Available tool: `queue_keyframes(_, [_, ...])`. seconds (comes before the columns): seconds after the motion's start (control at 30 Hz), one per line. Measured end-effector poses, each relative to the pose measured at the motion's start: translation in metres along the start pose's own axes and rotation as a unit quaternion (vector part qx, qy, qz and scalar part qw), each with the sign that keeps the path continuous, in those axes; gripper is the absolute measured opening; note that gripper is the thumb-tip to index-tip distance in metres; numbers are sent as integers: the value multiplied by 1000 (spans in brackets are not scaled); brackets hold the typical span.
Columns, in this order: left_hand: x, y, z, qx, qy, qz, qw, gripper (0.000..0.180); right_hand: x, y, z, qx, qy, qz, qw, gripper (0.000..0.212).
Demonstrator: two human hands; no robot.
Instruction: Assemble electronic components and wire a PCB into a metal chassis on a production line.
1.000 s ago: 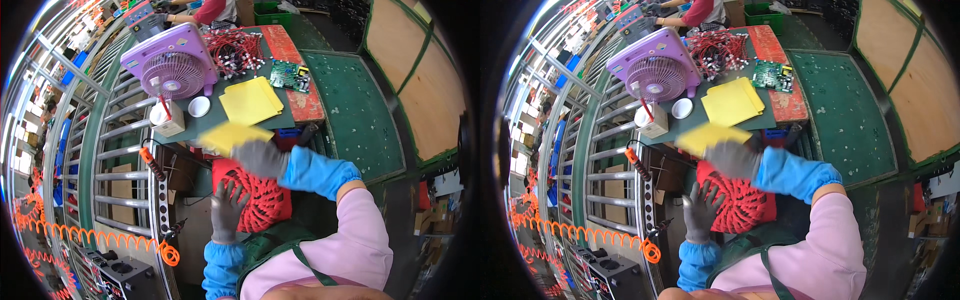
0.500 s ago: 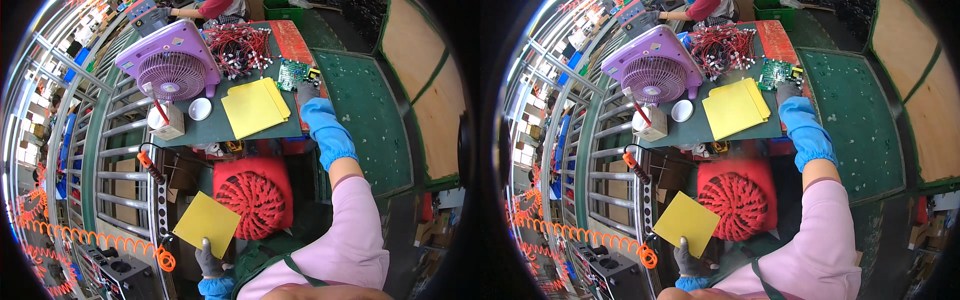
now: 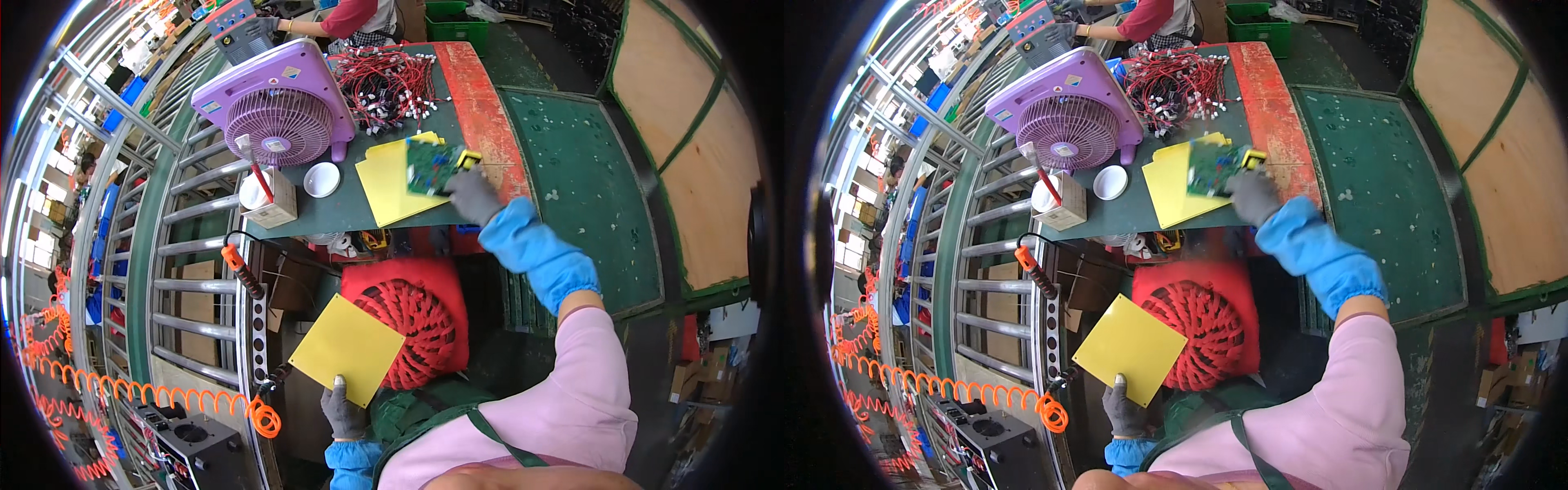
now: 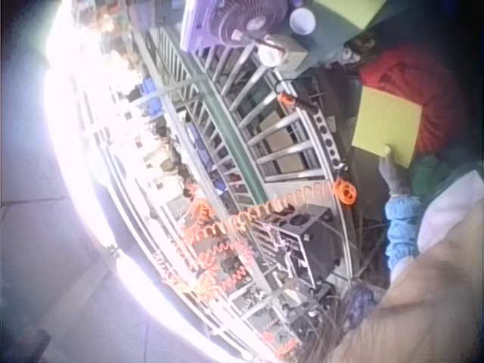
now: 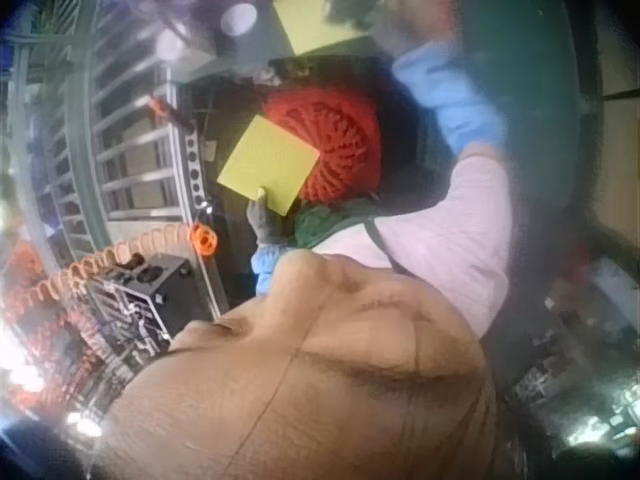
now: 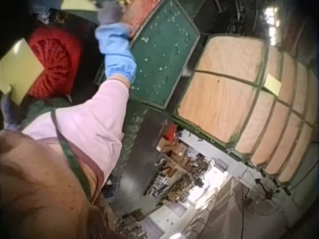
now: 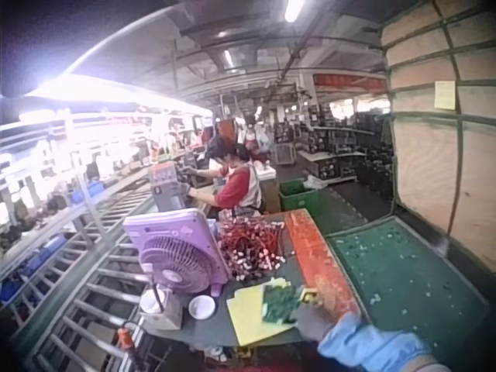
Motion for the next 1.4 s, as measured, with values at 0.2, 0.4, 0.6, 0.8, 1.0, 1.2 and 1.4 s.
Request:
queue_keyframes(0.2, [19, -6, 8, 0, -48, -45, 998, 36, -36, -5, 16, 80, 35, -3, 996, 24])
queue_keyframes(0.4, [52, 14, 26, 26, -138, -115, 983, 34, 54, -9, -27, -21, -114, -204, 972, 41])
queue_keyframes(0.6, [88, 50, 66, 109, -222, -207, 946, 36, 4, -2, -36, -49, -110, -81, 989, 48])
queue_keyframes(0.8, [115, 113, 125, 166, -224, -132, 951, 38, -60, 39, -21, -34, -159, -350, 923, 31])
queue_keyframes(1.0, [149, 184, 162, 223, -309, 68, 922, 42, -290, 112, 10, 24, 314, -323, 893, 40])
queue_keyframes(1.2, [197, 271, 207, 252, -358, 106, 893, 43, -623, 139, 194, 20, 617, -321, 719, 41])
queue_keyframes(1.4, [233, 432, 234, 240, -419, 158, 861, 41, -846, 103, 322, -66, 719, -274, 635, 39])
Point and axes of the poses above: each hand's wrist, its own z-axis away from the middle knuckle, its own y-axis out of the back of the hand, x = y × z, the point moved 5 cm from there along -z, towards the middle knuckle, and after that the axes turned 2 degrees about -y, right-handed, at the moved point
